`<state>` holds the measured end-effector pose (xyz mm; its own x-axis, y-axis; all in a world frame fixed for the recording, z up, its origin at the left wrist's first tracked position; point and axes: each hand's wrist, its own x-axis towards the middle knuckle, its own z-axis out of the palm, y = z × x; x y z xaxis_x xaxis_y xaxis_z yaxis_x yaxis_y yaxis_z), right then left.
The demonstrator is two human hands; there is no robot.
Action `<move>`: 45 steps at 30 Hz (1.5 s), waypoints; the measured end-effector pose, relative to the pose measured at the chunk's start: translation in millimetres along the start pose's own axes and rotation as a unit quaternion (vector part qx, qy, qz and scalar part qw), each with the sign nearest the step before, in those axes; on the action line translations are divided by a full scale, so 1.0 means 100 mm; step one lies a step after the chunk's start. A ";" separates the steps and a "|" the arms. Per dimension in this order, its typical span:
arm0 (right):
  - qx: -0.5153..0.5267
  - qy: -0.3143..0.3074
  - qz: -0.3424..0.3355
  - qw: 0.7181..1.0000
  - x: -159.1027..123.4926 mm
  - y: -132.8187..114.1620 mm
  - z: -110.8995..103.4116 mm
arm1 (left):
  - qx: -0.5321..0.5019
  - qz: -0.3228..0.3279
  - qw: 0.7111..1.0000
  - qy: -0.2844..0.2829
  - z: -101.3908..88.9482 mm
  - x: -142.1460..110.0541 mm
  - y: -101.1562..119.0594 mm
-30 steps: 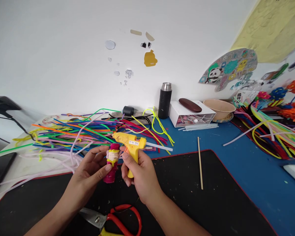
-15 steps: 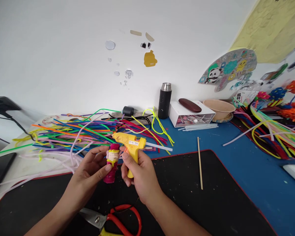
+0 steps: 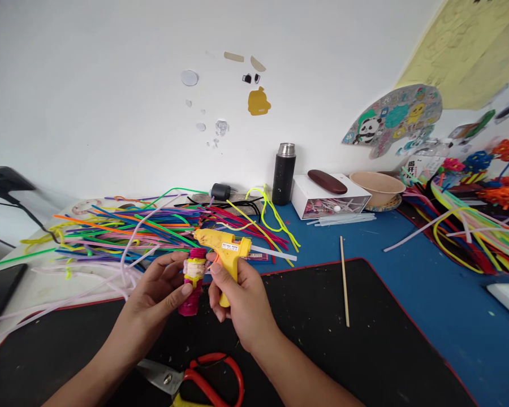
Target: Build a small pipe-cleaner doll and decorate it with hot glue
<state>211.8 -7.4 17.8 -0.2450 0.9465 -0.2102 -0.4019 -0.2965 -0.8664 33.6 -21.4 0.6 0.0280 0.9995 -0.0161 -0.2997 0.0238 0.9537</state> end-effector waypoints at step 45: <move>0.002 -0.006 0.000 1.000 -0.01 0.02 0.00 | 0.004 0.007 1.000 -0.005 0.01 0.01 0.00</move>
<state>211.3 -8.7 16.1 -0.2550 0.9451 -0.2046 -0.4060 -0.2967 -0.8644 34.3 -20.2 0.7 0.0324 0.9995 0.0000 -0.2931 0.0095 0.9560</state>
